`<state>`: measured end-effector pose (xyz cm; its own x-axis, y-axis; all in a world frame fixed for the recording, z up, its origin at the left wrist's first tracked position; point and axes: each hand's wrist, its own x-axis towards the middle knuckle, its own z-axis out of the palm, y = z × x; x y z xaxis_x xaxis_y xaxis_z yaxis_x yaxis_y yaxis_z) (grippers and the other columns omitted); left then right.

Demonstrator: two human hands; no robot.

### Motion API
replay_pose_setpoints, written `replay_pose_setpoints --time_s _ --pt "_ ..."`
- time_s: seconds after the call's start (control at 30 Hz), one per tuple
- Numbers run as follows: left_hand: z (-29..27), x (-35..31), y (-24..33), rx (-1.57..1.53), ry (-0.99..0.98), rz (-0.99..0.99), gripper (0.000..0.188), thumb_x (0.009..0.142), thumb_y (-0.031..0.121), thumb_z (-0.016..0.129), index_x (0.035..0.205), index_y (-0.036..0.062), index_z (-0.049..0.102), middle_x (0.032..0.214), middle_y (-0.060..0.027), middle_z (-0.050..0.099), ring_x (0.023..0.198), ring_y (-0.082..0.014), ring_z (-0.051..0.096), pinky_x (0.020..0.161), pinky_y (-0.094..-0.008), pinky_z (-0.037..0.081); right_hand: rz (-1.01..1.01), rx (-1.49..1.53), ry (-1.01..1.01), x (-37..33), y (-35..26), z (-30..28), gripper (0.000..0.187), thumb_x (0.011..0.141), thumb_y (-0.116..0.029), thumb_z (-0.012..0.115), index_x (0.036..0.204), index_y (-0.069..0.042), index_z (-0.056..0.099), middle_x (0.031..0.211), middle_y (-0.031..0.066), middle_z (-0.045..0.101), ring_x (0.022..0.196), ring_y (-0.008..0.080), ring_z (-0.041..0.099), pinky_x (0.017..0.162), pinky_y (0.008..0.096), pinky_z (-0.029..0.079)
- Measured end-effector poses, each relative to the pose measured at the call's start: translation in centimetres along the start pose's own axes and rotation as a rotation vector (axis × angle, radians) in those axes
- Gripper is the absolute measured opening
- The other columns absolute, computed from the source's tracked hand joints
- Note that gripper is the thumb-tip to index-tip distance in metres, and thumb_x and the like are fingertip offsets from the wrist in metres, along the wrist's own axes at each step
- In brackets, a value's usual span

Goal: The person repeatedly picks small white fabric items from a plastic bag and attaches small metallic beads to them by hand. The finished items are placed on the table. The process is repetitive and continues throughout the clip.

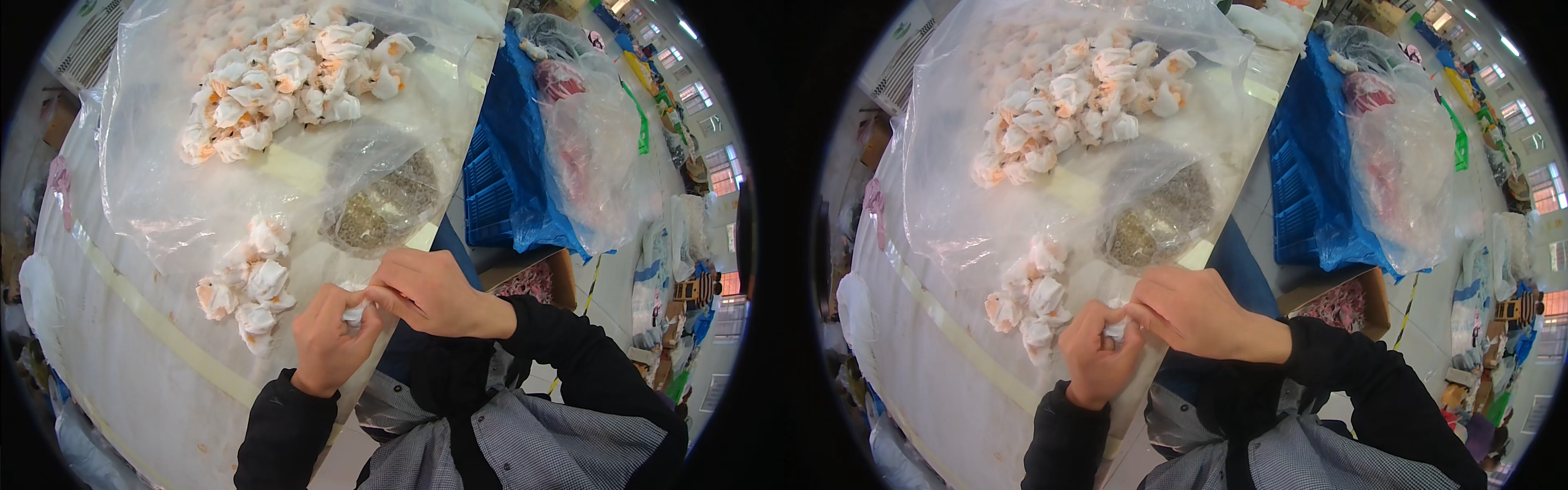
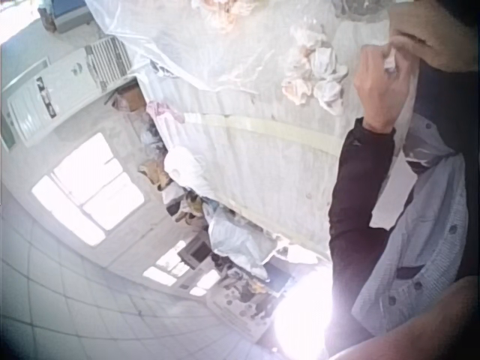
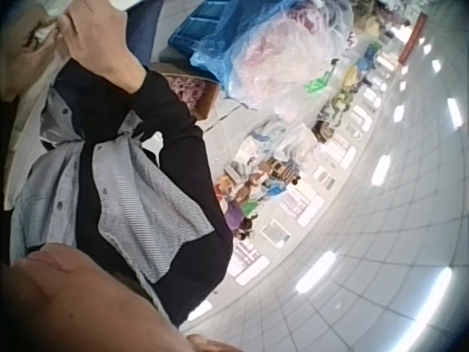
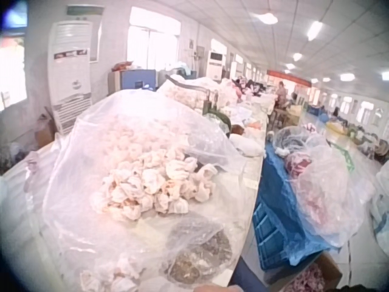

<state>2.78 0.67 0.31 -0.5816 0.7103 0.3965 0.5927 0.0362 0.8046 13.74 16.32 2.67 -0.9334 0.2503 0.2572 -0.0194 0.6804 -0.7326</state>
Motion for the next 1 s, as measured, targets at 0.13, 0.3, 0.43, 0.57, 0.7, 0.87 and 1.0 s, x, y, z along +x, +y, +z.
replay_pose_setpoints --time_s 0.13,0.3,0.43,0.57,0.7,0.87,1.0 --pt "-0.4 -0.7 -0.5 -0.086 0.007 -0.217 0.015 0.083 0.001 0.078 0.087 0.0013 0.064 0.067 0.0013 0.048 0.052 -0.0041 0.035 0.048 -0.0239 0.028 -0.244 -0.369 0.174 2.3 1.8 -1.2 0.013 0.085 -0.013 0.080 0.091 -0.007 0.071 0.085 0.0072 0.065 0.078 0.0281 0.063 0.068 0.0389 0.051" --pt "-0.1 -0.8 -1.6 -0.166 0.032 -0.307 0.015 0.083 0.003 0.079 0.088 0.0011 0.066 0.064 -0.0006 0.048 0.050 -0.0048 0.034 0.048 -0.0239 0.029 -0.245 -0.600 0.026 5.0 5.1 -0.7 0.014 0.084 -0.012 0.079 0.092 -0.007 0.068 0.093 0.0056 0.064 0.095 0.0259 0.060 0.084 0.0381 0.049" --pt "-0.5 -0.4 -1.2 -0.241 -0.011 -0.417 0.012 0.092 0.003 0.074 0.089 -0.0004 0.063 0.077 0.0067 0.057 0.066 0.0013 0.041 0.056 -0.0193 0.031 -0.286 -0.647 -0.030 5.7 5.4 -0.4 0.010 0.079 -0.009 0.068 0.087 -0.006 0.063 0.094 0.0084 0.061 0.098 0.0275 0.059 0.086 0.0369 0.047" --pt "-0.6 -0.4 -1.1 -0.300 -0.011 -0.471 0.011 0.093 0.003 0.073 0.091 -0.0004 0.063 0.080 0.0059 0.058 0.067 0.0012 0.043 0.057 -0.0191 0.032 -0.256 -0.426 0.028 5.7 4.9 -0.4 0.009 0.082 -0.006 0.070 0.088 -0.005 0.063 0.095 0.0098 0.061 0.096 0.0300 0.059 0.085 0.0388 0.049" --pt "-0.3 -0.4 -1.3 -0.354 -0.004 -0.489 0.011 0.094 0.003 0.073 0.093 -0.0003 0.063 0.081 0.0053 0.058 0.068 0.0010 0.043 0.058 -0.0186 0.033 -0.125 -0.156 0.063 4.8 4.0 -1.1 0.009 0.084 -0.004 0.072 0.087 -0.005 0.063 0.092 0.0103 0.061 0.091 0.0315 0.060 0.084 0.0407 0.051" --pt "-0.3 -0.6 -1.6 -0.348 -0.014 -0.447 0.010 0.095 0.000 0.072 0.096 -0.0013 0.062 0.085 0.0023 0.062 0.071 0.0002 0.050 0.060 -0.0184 0.039 -0.146 -0.240 0.110 4.9 4.2 -1.2 0.009 0.084 -0.007 0.074 0.086 -0.008 0.065 0.089 0.0074 0.063 0.088 0.0294 0.061 0.079 0.0397 0.050" --pt "0.2 -0.3 -1.4 -0.384 0.067 -0.415 0.012 0.092 0.000 0.075 0.090 -0.0011 0.063 0.073 0.0051 0.057 0.057 0.0025 0.034 0.050 -0.0200 0.027 -0.295 -0.479 0.154 5.4 4.3 -1.2 0.009 0.083 -0.008 0.075 0.086 -0.010 0.067 0.088 0.0048 0.063 0.087 0.0278 0.061 0.075 0.0378 0.050"
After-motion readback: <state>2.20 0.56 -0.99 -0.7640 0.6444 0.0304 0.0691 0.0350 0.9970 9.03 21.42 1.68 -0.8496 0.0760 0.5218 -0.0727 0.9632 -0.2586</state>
